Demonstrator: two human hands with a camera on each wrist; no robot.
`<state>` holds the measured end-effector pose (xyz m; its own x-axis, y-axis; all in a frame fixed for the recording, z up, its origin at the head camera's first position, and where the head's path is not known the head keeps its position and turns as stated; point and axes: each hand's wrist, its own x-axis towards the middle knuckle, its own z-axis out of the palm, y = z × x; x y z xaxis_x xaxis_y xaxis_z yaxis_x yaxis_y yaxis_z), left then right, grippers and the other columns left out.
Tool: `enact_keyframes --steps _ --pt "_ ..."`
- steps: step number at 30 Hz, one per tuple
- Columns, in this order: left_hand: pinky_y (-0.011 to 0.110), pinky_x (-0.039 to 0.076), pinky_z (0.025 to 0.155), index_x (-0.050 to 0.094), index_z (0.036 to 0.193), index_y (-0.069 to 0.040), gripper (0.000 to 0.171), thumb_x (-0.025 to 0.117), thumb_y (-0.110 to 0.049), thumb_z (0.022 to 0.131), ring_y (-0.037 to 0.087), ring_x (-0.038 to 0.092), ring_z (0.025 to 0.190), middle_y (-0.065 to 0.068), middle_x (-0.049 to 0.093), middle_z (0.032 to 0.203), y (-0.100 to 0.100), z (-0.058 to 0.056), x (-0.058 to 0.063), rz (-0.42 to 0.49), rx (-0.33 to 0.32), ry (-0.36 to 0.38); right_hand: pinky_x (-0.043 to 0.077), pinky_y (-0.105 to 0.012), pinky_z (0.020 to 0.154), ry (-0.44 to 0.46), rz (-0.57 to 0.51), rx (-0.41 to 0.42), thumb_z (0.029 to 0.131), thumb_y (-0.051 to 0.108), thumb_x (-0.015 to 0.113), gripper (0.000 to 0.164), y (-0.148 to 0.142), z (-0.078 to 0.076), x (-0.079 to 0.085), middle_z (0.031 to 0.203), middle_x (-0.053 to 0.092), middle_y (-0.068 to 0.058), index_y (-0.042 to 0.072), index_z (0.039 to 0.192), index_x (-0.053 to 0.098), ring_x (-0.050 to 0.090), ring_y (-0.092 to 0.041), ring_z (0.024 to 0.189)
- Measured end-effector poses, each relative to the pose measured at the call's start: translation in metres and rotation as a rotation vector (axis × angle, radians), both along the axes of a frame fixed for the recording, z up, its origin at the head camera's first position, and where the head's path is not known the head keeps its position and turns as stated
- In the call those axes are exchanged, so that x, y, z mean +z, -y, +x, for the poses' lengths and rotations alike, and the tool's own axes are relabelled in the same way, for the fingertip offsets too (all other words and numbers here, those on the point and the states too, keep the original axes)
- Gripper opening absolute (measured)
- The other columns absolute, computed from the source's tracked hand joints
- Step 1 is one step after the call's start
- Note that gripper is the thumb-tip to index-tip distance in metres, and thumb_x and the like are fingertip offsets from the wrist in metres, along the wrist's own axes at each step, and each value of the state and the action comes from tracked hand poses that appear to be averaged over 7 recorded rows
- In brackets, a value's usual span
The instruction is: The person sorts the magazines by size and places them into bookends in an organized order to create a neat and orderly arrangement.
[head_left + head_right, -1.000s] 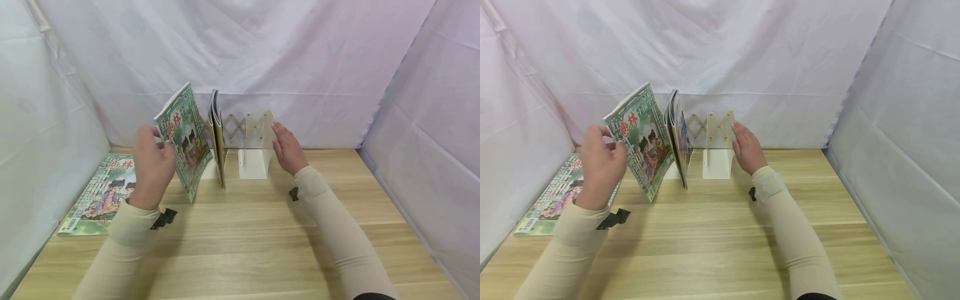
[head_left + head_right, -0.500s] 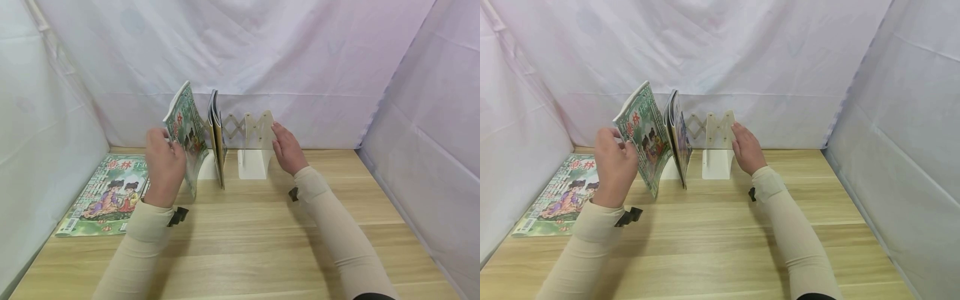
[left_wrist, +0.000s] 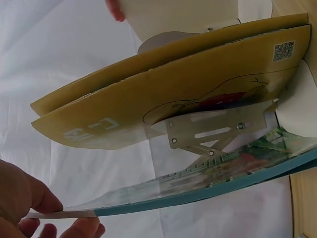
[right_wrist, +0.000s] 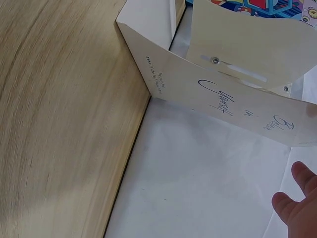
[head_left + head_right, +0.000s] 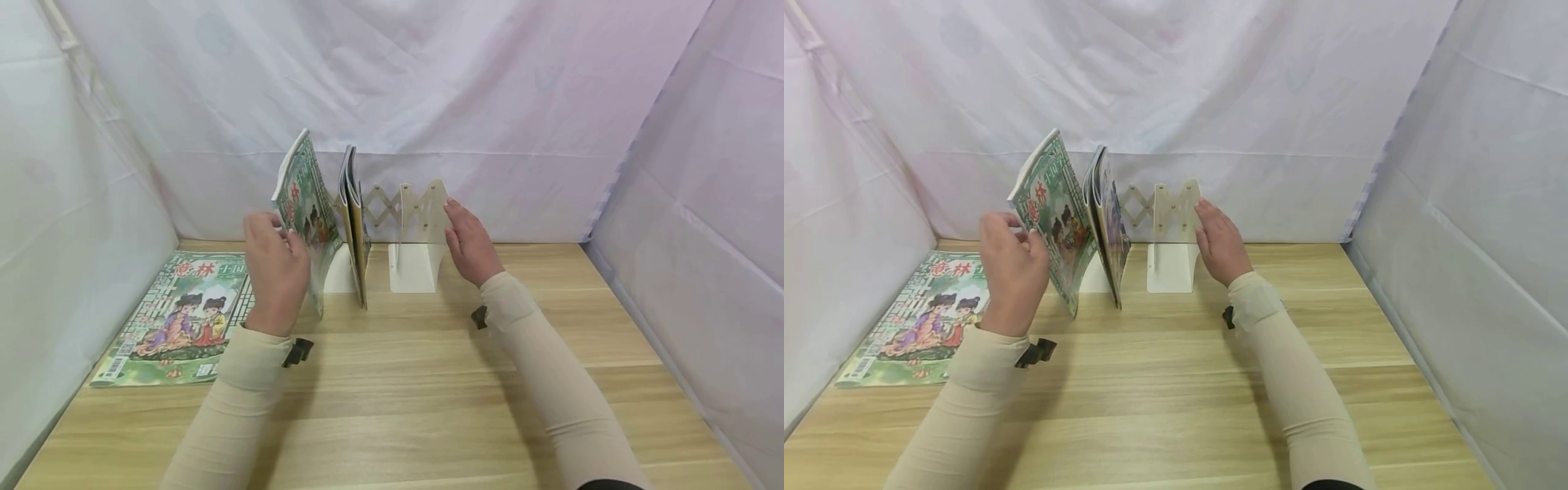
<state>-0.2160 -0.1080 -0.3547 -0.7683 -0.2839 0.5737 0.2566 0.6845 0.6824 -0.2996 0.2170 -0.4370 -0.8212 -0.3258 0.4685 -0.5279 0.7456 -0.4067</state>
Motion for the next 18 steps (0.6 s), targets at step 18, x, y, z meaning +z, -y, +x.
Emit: enact_keyframes --steps 18 --pt "0.049 0.050 0.069 0.042 0.136 0.003 0.060 0.065 -0.029 0.091 0.035 0.057 0.096 0.022 0.047 0.127 0.014 0.003 -0.007 -0.061 0.013 0.146 0.021 -0.046 0.118 0.030 0.002 -0.012 0.107 0.016 0.039 0.048 0.001 0.001 0.001 0.159 0.031 -0.016 -0.002 0.151 0.035 0.029 -0.033 0.145"
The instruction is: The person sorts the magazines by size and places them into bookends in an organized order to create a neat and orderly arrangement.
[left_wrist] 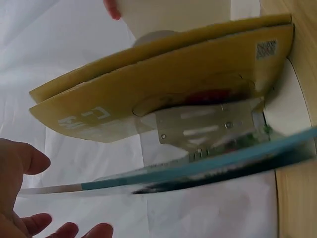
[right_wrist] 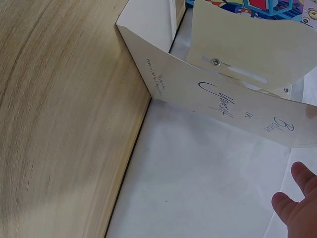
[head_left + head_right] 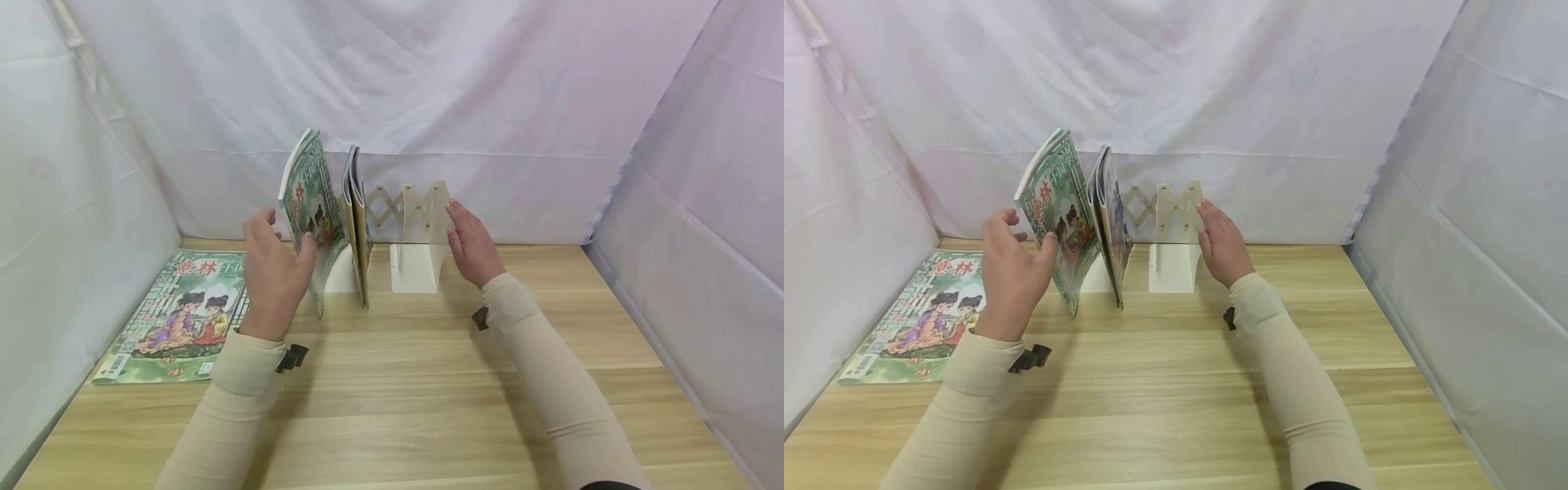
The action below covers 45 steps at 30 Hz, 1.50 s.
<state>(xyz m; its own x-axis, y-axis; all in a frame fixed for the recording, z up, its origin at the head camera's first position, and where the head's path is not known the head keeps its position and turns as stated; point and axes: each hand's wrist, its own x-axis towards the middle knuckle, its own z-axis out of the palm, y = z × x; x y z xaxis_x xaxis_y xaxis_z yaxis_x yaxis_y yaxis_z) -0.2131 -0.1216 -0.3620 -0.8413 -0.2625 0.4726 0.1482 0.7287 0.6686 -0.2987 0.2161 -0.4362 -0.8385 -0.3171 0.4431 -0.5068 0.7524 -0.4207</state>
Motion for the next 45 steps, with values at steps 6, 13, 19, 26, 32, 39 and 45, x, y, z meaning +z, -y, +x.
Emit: enact_keyframes --steps 6,13,19,26,32,39,45 --pt "0.046 0.051 0.088 0.040 0.138 -0.001 0.057 0.062 -0.030 0.094 0.029 0.053 0.122 0.014 0.044 0.137 0.013 0.005 0.004 0.280 -0.144 0.187 0.020 -0.046 0.118 -0.003 -0.006 0.000 0.107 0.015 0.039 0.048 0.000 0.000 -0.001 0.159 0.031 -0.016 -0.002 0.151 0.034 0.029 -0.033 0.145" --pt "0.044 0.047 0.089 0.040 0.139 -0.008 0.058 0.058 -0.043 0.097 0.023 0.050 0.127 0.006 0.042 0.142 0.035 0.015 -0.002 0.363 -0.252 0.307 0.020 -0.046 0.118 -0.002 -0.011 0.000 0.107 0.015 0.039 0.048 0.000 -0.001 -0.001 0.159 0.031 -0.016 -0.002 0.152 0.034 0.029 -0.033 0.145" --pt "0.051 0.048 0.096 0.040 0.141 -0.002 0.057 0.058 -0.035 0.098 0.033 0.050 0.128 0.013 0.044 0.143 0.054 0.015 -0.008 0.227 -0.303 0.316 0.021 -0.046 0.118 0.003 -0.019 -0.002 0.107 0.015 0.040 0.048 -0.002 0.000 -0.003 0.159 0.030 -0.015 -0.001 0.152 0.034 0.029 -0.033 0.145" --pt "0.058 0.046 0.096 0.039 0.141 0.003 0.059 0.057 -0.034 0.099 0.042 0.049 0.126 0.022 0.043 0.142 0.088 0.013 -0.021 0.023 -0.326 0.357 0.020 -0.046 0.118 0.017 -0.019 -0.001 0.107 0.015 0.040 0.048 -0.001 0.000 -0.002 0.160 0.029 -0.015 -0.001 0.151 0.034 0.028 -0.033 0.145" --pt "0.063 0.043 0.094 0.041 0.137 0.011 0.056 0.058 -0.025 0.098 0.048 0.046 0.120 0.031 0.042 0.135 0.113 0.016 -0.038 -0.164 -0.381 0.380 0.021 -0.047 0.118 0.015 -0.024 0.000 0.107 0.014 0.040 0.047 0.000 -0.001 -0.003 0.159 0.030 -0.015 -0.002 0.151 0.035 0.028 -0.033 0.145" --pt "0.066 0.044 0.086 0.047 0.133 0.008 0.050 0.057 -0.028 0.098 0.050 0.051 0.106 0.036 0.031 0.141 0.145 0.008 -0.054 -0.299 -0.363 0.475 0.020 -0.046 0.118 0.024 -0.023 -0.010 0.106 0.014 0.041 0.048 0.000 0.000 -0.002 0.160 0.030 -0.015 -0.001 0.151 0.035 0.028 -0.033 0.145" --pt "0.071 0.035 0.094 0.044 0.131 0.014 0.053 0.053 -0.027 0.099 0.058 0.037 0.118 0.042 0.031 0.135 0.183 -0.022 -0.055 -0.283 -0.318 0.540 0.020 -0.045 0.119 0.025 -0.022 -0.003 0.107 0.017 0.039 0.048 0.000 -0.001 -0.001 0.160 0.029 -0.015 0.000 0.152 0.034 0.027 -0.033 0.145"
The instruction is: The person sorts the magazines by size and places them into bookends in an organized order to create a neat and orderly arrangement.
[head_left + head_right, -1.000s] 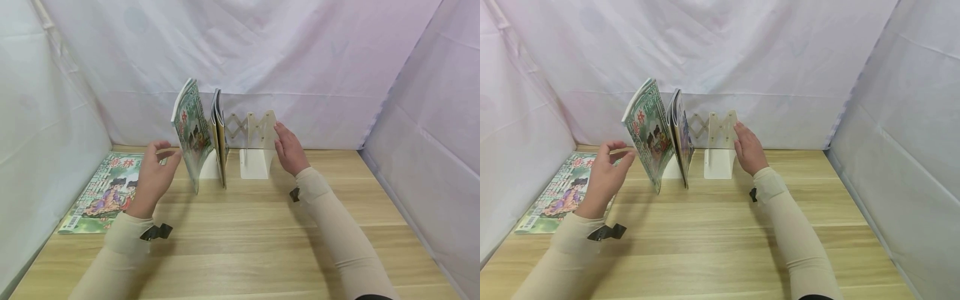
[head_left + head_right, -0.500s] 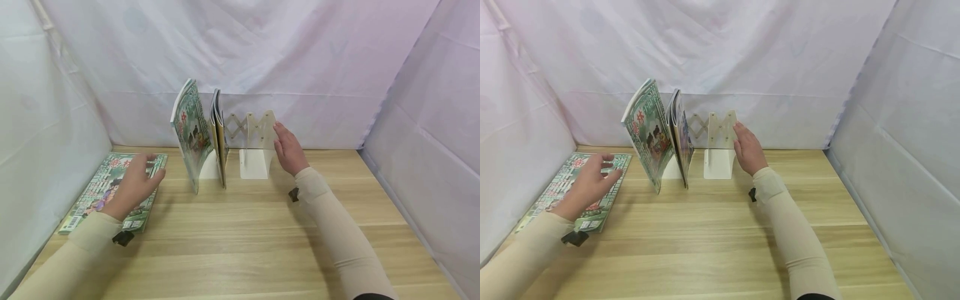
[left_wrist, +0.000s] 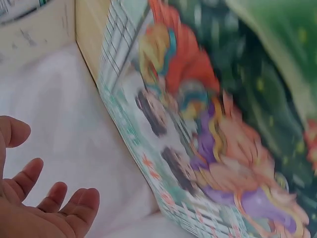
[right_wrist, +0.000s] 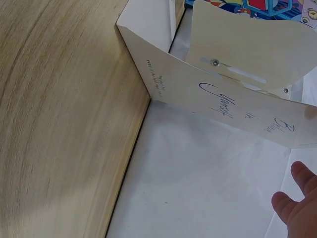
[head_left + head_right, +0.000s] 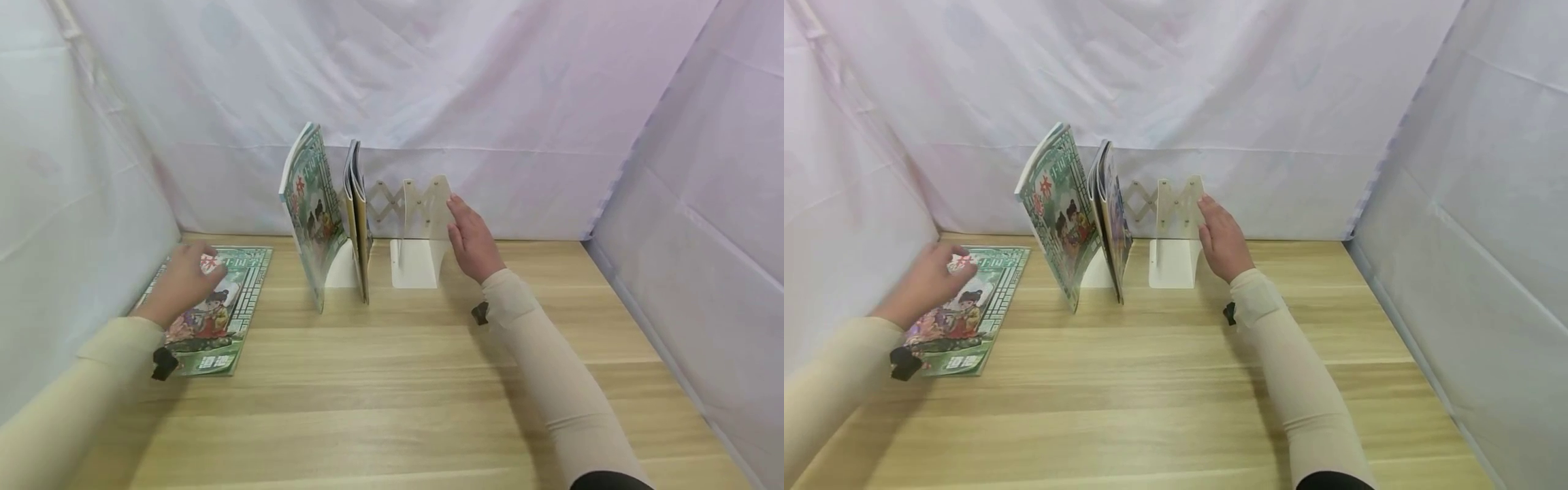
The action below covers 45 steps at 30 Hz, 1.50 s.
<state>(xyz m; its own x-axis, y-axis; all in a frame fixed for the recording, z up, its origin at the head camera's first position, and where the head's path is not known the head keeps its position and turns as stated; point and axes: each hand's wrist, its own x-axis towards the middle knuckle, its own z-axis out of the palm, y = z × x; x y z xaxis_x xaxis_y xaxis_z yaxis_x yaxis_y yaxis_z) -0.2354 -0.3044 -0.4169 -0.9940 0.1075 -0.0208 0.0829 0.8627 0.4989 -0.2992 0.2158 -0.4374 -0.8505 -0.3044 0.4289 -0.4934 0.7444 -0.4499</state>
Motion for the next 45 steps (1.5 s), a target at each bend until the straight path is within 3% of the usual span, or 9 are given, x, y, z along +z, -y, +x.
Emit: enact_keyframes --steps 3,7,13,17,26,29,33,39,45 --pt "0.070 0.031 0.098 0.043 0.130 0.017 0.054 0.052 -0.027 0.099 0.058 0.034 0.120 0.044 0.032 0.132 0.014 -0.016 0.000 -0.009 0.021 0.005 0.020 -0.046 0.118 0.001 -0.001 -0.001 0.107 0.017 0.038 0.048 -0.002 -0.001 0.000 0.160 0.029 -0.014 -0.001 0.151 0.035 0.027 -0.033 0.145" --pt "0.071 0.027 0.101 0.042 0.129 0.017 0.054 0.052 -0.027 0.099 0.060 0.031 0.122 0.045 0.028 0.134 0.027 -0.028 -0.006 -0.065 0.020 0.055 0.020 -0.047 0.118 0.008 -0.002 -0.003 0.107 0.017 0.039 0.048 -0.004 -0.002 0.001 0.160 0.028 -0.013 -0.001 0.151 0.035 0.027 -0.033 0.145" --pt "0.074 0.029 0.096 0.040 0.129 0.019 0.056 0.054 -0.026 0.098 0.062 0.033 0.116 0.047 0.032 0.127 0.048 -0.038 -0.016 -0.127 0.028 0.086 0.020 -0.047 0.118 0.021 0.005 -0.001 0.107 0.017 0.040 0.048 -0.004 -0.003 0.003 0.161 0.027 -0.012 -0.001 0.152 0.034 0.026 -0.033 0.146" --pt "0.076 0.031 0.091 0.038 0.128 0.024 0.066 0.053 -0.034 0.098 0.064 0.034 0.108 0.048 0.034 0.119 0.060 -0.043 -0.021 -0.179 0.105 0.137 0.020 -0.047 0.118 0.018 0.001 -0.003 0.107 0.016 0.040 0.049 -0.003 -0.002 0.003 0.161 0.028 -0.012 0.001 0.153 0.033 0.026 -0.033 0.146" --pt "0.074 0.034 0.091 0.028 0.133 0.026 0.092 0.061 -0.046 0.087 0.062 0.035 0.107 0.048 0.034 0.116 0.080 -0.060 -0.049 -0.203 0.214 0.300 0.021 -0.047 0.118 0.015 -0.003 -0.005 0.107 0.017 0.040 0.049 -0.005 0.000 -0.002 0.160 0.028 -0.013 -0.001 0.152 0.034 0.027 -0.033 0.145" --pt "0.072 0.038 0.087 0.032 0.131 0.025 0.092 0.063 -0.047 0.083 0.061 0.039 0.104 0.047 0.038 0.115 0.089 -0.068 -0.060 -0.201 0.238 0.290 0.021 -0.047 0.118 0.004 -0.013 0.000 0.107 0.016 0.040 0.048 -0.004 -0.001 -0.003 0.160 0.029 -0.014 -0.001 0.151 0.035 0.028 -0.034 0.145" --pt "0.070 0.041 0.083 0.032 0.130 0.026 0.093 0.058 -0.052 0.087 0.062 0.042 0.100 0.048 0.041 0.113 0.101 -0.074 -0.070 -0.224 0.236 0.293 0.021 -0.047 0.118 0.009 -0.017 0.003 0.107 0.016 0.040 0.047 -0.002 -0.001 -0.006 0.160 0.029 -0.013 -0.001 0.151 0.035 0.029 -0.034 0.144" --pt "0.068 0.038 0.084 0.031 0.129 0.026 0.099 0.046 -0.064 0.090 0.060 0.040 0.102 0.047 0.038 0.111 0.095 -0.073 -0.068 -0.263 0.274 0.335 0.022 -0.047 0.118 -0.028 -0.013 0.013 0.106 0.016 0.040 0.047 0.000 -0.001 -0.008 0.159 0.031 -0.015 -0.001 0.150 0.037 0.031 -0.035 0.143" --pt "0.061 0.045 0.073 0.038 0.121 0.023 0.100 0.063 -0.064 0.081 0.054 0.050 0.093 0.041 0.049 0.101 0.097 -0.078 -0.064 -0.290 0.255 0.313 0.022 -0.046 0.118 -0.033 -0.010 0.010 0.107 0.016 0.040 0.047 -0.001 -0.001 -0.005 0.159 0.031 -0.015 0.000 0.151 0.036 0.031 -0.034 0.144"
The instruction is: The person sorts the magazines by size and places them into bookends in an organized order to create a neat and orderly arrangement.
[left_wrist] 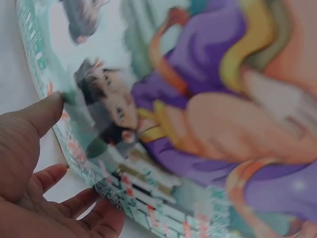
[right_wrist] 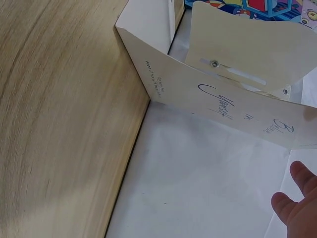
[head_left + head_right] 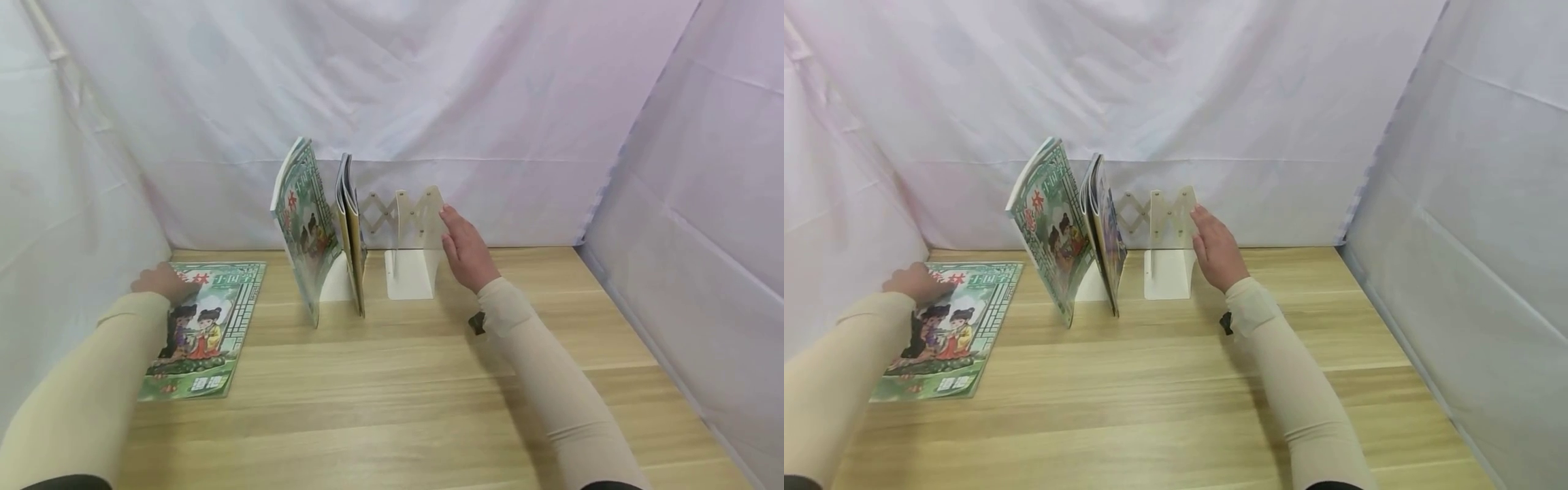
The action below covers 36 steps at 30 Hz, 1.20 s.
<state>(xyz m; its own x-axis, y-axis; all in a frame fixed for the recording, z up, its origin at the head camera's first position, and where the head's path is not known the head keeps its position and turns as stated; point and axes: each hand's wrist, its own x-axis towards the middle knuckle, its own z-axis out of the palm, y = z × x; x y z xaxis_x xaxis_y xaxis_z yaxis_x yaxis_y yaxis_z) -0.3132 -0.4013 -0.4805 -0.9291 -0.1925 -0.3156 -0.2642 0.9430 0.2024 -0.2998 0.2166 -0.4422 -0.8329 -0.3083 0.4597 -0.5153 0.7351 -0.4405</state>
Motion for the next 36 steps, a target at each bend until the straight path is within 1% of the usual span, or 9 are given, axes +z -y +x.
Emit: enact_keyframes --steps 6,10,14,18,22,27,29,34,36 --pt "0.049 0.051 0.063 0.053 0.106 0.018 0.088 0.074 -0.061 0.073 0.042 0.059 0.078 0.027 0.061 0.084 0.002 -0.007 0.009 0.077 -0.075 0.068 0.021 -0.045 0.118 -0.001 0.006 0.002 0.107 0.016 0.040 0.047 -0.001 0.000 0.002 0.159 0.031 -0.015 0.000 0.151 0.036 0.030 -0.034 0.144" --pt "0.049 0.052 0.067 0.053 0.109 0.017 0.086 0.076 -0.058 0.074 0.040 0.061 0.078 0.025 0.063 0.085 -0.002 -0.008 0.015 0.110 -0.088 0.085 0.021 -0.045 0.118 0.008 0.003 0.002 0.106 0.015 0.040 0.048 0.000 0.000 0.003 0.159 0.030 -0.015 -0.001 0.151 0.035 0.029 -0.034 0.144" --pt "0.058 0.051 0.073 0.047 0.115 0.021 0.096 0.078 -0.058 0.070 0.050 0.056 0.087 0.034 0.059 0.094 -0.010 -0.003 0.022 0.118 -0.048 0.033 0.021 -0.045 0.118 -0.002 -0.004 0.001 0.106 0.013 0.040 0.048 0.000 -0.001 0.004 0.159 0.031 -0.016 -0.002 0.151 0.035 0.030 -0.035 0.144" --pt "0.067 0.045 0.082 0.040 0.121 0.026 0.104 0.080 -0.055 0.069 0.057 0.044 0.098 0.042 0.048 0.104 -0.015 0.000 0.024 0.086 -0.022 -0.030 0.022 -0.046 0.118 0.003 -0.010 -0.001 0.106 0.014 0.040 0.047 0.001 -0.001 0.005 0.159 0.031 -0.015 -0.002 0.150 0.036 0.031 -0.035 0.143" --pt "0.067 0.044 0.080 0.037 0.121 0.024 0.096 0.080 -0.046 0.069 0.057 0.041 0.096 0.041 0.045 0.103 -0.013 0.000 0.022 0.056 -0.031 -0.074 0.023 -0.046 0.117 0.003 -0.013 -0.001 0.106 0.013 0.041 0.047 0.001 -0.001 0.006 0.159 0.031 -0.016 -0.002 0.150 0.036 0.031 -0.035 0.143" --pt "0.068 0.042 0.078 0.037 0.119 0.022 0.082 0.074 -0.035 0.074 0.058 0.040 0.096 0.043 0.041 0.103 -0.010 -0.001 0.025 0.040 -0.012 -0.101 0.022 -0.045 0.118 -0.006 -0.004 0.001 0.106 0.015 0.040 0.047 0.002 0.000 0.006 0.158 0.032 -0.016 -0.002 0.150 0.036 0.031 -0.034 0.143" --pt "0.069 0.040 0.081 0.035 0.121 0.023 0.077 0.069 -0.034 0.081 0.059 0.039 0.098 0.044 0.038 0.105 -0.010 -0.001 0.027 0.044 -0.004 -0.109 0.022 -0.045 0.118 -0.009 -0.004 0.002 0.106 0.015 0.040 0.047 0.002 0.000 0.006 0.158 0.032 -0.017 -0.002 0.150 0.037 0.031 -0.034 0.143" --pt "0.070 0.040 0.083 0.033 0.123 0.025 0.068 0.055 -0.031 0.092 0.060 0.039 0.100 0.046 0.036 0.107 -0.010 -0.001 0.037 0.055 -0.009 -0.136 0.023 -0.046 0.117 -0.008 -0.009 -0.001 0.106 0.013 0.041 0.047 0.002 0.000 0.005 0.158 0.032 -0.017 -0.003 0.150 0.036 0.032 -0.035 0.143" --pt "0.069 0.042 0.080 0.035 0.121 0.026 0.063 0.053 -0.027 0.092 0.060 0.043 0.097 0.046 0.040 0.105 -0.011 -0.001 0.042 0.059 -0.020 -0.151 0.023 -0.046 0.117 -0.007 -0.008 -0.001 0.106 0.012 0.041 0.047 0.003 0.000 0.005 0.158 0.032 -0.017 -0.003 0.150 0.036 0.032 -0.035 0.143"
